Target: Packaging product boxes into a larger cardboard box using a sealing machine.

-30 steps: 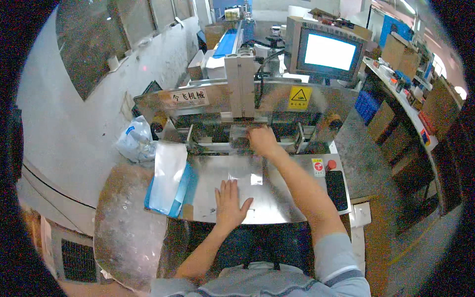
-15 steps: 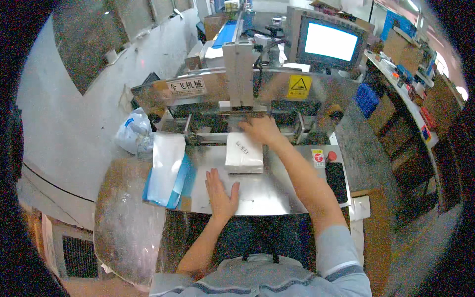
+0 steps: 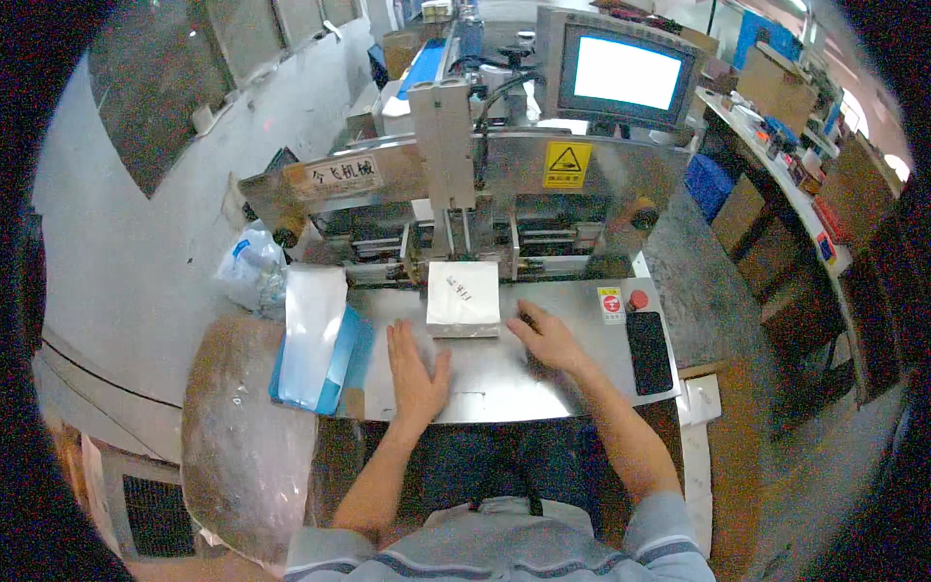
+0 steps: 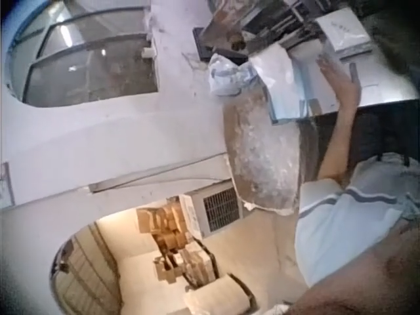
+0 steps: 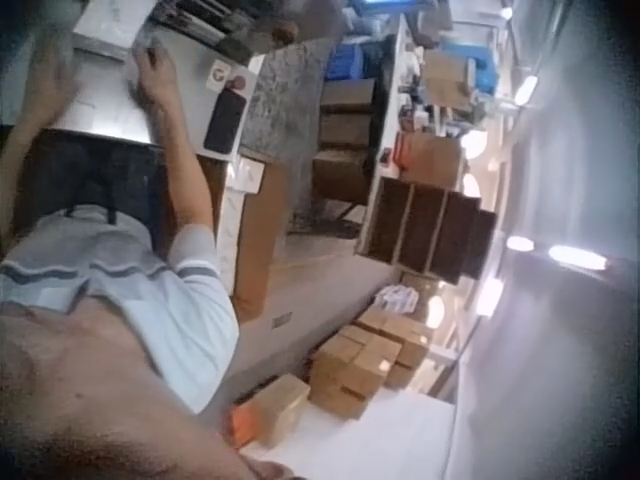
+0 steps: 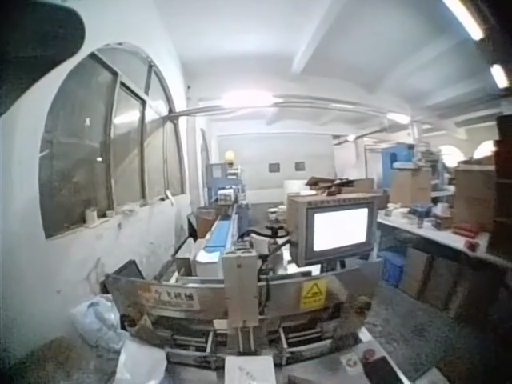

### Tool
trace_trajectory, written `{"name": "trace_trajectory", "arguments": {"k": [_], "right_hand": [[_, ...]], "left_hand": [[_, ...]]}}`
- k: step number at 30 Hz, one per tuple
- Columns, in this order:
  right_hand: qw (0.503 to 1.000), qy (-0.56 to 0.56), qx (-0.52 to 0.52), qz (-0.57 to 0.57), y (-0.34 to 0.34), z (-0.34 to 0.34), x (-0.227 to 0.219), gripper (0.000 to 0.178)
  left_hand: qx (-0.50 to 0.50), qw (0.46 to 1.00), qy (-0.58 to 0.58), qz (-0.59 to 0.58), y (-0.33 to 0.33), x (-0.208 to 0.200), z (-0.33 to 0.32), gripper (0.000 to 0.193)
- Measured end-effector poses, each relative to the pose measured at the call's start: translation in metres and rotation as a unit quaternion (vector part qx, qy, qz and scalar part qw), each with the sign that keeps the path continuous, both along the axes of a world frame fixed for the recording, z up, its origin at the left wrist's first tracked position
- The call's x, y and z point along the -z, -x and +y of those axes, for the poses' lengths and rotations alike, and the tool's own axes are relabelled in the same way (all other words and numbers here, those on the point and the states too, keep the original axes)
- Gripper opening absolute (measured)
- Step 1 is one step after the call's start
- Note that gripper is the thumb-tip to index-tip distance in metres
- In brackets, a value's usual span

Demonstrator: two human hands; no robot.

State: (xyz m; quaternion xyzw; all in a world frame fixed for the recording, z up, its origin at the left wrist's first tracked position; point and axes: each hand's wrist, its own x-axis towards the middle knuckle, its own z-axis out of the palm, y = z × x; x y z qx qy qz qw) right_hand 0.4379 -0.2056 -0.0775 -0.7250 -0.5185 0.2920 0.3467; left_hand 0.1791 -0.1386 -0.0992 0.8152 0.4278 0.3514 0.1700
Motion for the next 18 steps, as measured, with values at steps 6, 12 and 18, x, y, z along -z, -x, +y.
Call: {"name": "trace_trajectory", "arguments": {"k": [6,12,18], "right_hand": [[0.995,-0.083,0.017,0.052,0.015,0.021,0.002,0.08],[0.992,-0.068,0.1,0.017,0.02,0.071,0.026,0.087],[0.953,-0.064,0.016,0.295,0.055,0.026,-0.015,0.067]], "left_hand": [[0.01,0.966,0.212,-0.148,-0.013,-0.013,0.056,0.078],[0.017,0.952,0.239,-0.193,-0.052,-0.026,0.074,0.078],[0.037,0.922,0.221,-0.316,-0.037,-0.021,0.025,0.048]]}}
